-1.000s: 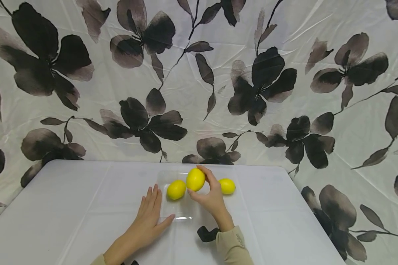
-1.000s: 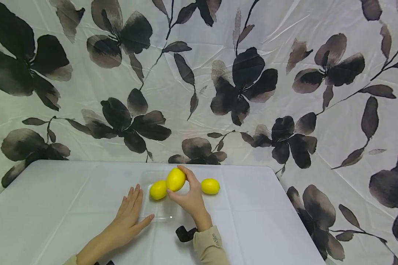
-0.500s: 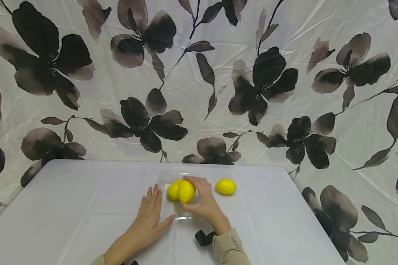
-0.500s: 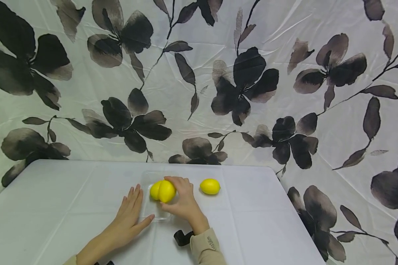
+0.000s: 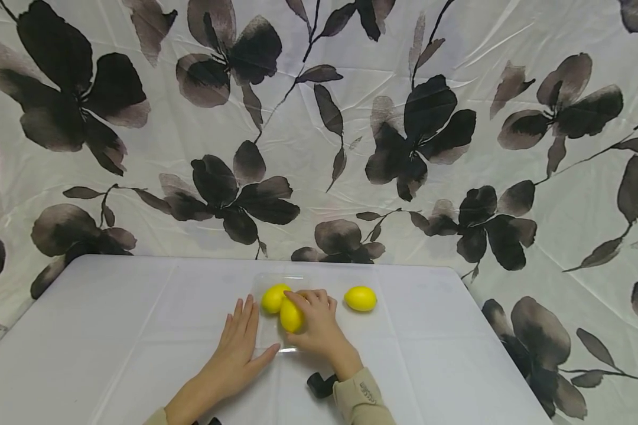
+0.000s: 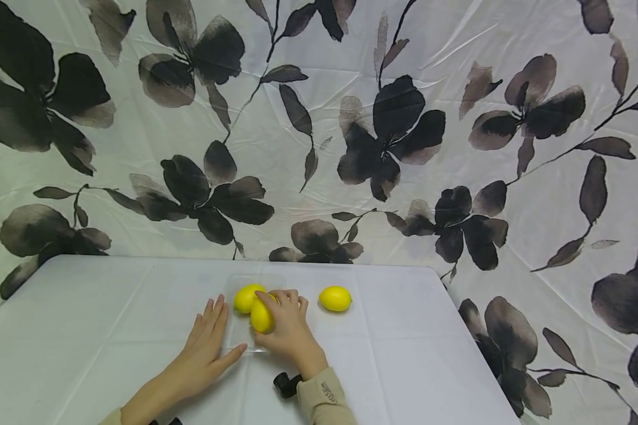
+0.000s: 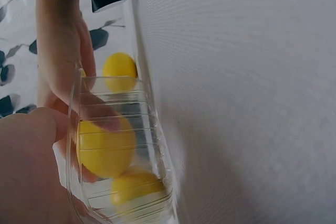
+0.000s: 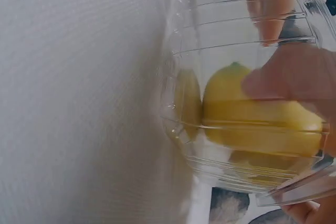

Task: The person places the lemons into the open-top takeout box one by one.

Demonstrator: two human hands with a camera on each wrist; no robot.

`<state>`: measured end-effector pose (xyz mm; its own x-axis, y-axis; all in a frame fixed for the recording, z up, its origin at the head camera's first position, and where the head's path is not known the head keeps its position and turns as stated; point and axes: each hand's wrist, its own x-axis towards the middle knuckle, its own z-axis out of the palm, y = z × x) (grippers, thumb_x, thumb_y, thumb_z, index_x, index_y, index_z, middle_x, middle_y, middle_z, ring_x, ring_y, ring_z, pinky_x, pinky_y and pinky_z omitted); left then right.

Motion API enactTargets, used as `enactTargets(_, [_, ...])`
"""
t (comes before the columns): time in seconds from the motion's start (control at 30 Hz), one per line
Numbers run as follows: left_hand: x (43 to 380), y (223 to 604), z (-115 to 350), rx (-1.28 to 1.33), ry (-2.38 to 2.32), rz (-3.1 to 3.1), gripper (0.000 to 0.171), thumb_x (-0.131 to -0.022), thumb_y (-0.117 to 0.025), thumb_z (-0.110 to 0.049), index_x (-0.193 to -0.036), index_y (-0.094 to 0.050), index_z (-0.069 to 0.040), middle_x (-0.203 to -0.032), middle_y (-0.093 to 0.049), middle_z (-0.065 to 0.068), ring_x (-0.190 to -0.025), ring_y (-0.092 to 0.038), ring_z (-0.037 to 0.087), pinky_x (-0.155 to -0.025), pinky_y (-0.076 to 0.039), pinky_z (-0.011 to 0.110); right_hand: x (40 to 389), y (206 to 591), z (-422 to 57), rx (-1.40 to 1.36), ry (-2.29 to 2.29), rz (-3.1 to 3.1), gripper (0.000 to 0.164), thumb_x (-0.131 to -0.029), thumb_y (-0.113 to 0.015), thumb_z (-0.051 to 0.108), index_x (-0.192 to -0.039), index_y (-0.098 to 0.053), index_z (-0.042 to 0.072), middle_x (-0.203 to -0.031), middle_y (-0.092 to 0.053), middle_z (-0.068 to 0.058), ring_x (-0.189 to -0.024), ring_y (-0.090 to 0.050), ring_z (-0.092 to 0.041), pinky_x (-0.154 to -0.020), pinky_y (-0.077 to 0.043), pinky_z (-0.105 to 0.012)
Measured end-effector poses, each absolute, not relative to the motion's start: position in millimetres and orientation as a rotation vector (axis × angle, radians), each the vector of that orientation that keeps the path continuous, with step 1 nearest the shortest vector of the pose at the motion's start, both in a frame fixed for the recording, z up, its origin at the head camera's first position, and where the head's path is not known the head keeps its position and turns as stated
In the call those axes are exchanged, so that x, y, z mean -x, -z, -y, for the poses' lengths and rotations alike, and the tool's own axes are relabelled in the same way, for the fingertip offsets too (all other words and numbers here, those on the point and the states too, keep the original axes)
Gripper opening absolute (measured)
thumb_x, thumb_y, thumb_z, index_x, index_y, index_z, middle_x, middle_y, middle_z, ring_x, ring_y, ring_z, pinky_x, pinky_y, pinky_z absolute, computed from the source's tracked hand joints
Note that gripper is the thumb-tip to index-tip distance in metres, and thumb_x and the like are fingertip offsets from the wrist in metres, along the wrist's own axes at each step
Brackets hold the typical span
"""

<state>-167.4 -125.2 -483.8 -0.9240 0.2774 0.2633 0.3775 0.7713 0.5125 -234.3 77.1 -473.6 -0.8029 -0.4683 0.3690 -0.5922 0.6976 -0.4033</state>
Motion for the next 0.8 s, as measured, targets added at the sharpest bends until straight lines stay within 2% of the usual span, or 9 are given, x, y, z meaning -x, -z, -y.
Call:
enactTargets(0.33, [167.4,482.9,125.2,0.521,0.869,2.776,0.092,-0.097,-0.056,-0.052,-0.153,-0.018,0.011,-0.162,-0.006,0.027,-0.149,-0.001,0.045,-0.117,-0.008,0.062,233.9,475.1,-74.4,-0.846,-0.730,2.751,0.076,-0.070,-0.078,0.017,-0.143,-0.055,0.021,-0.139,-0.053,-0.003,-0.125,-0.040,-0.024,-0.099,-0.029,-0.050])
enactTargets(0.57, [169.2,484.9,125.2,0.501,0.876,2.803,0.095,-0.097,-0.055,-0.055,-0.154,-0.015,0.010,-0.163,-0.004,0.025,-0.149,-0.001,0.044,-0.118,-0.006,0.061,232.2,476.3,-73.8,-0.868,-0.756,2.789,0.081,-0.069,-0.076,0.016,-0.146,-0.052,0.024,-0.146,-0.049,-0.004,-0.131,-0.035,-0.026,-0.100,-0.028,-0.050])
enactTargets(0.8, [169.2,484.6,125.1,0.506,0.879,2.786,0.094,-0.096,-0.056,-0.053,-0.153,-0.016,0.011,-0.162,-0.006,0.026,-0.149,-0.002,0.045,-0.117,-0.007,0.062,232.7,479.2,-74.3,-0.879,-0.793,2.764,0.078,-0.071,-0.075,0.018,-0.146,-0.053,0.024,-0.149,-0.045,-0.003,-0.132,-0.035,-0.025,-0.099,-0.030,-0.047])
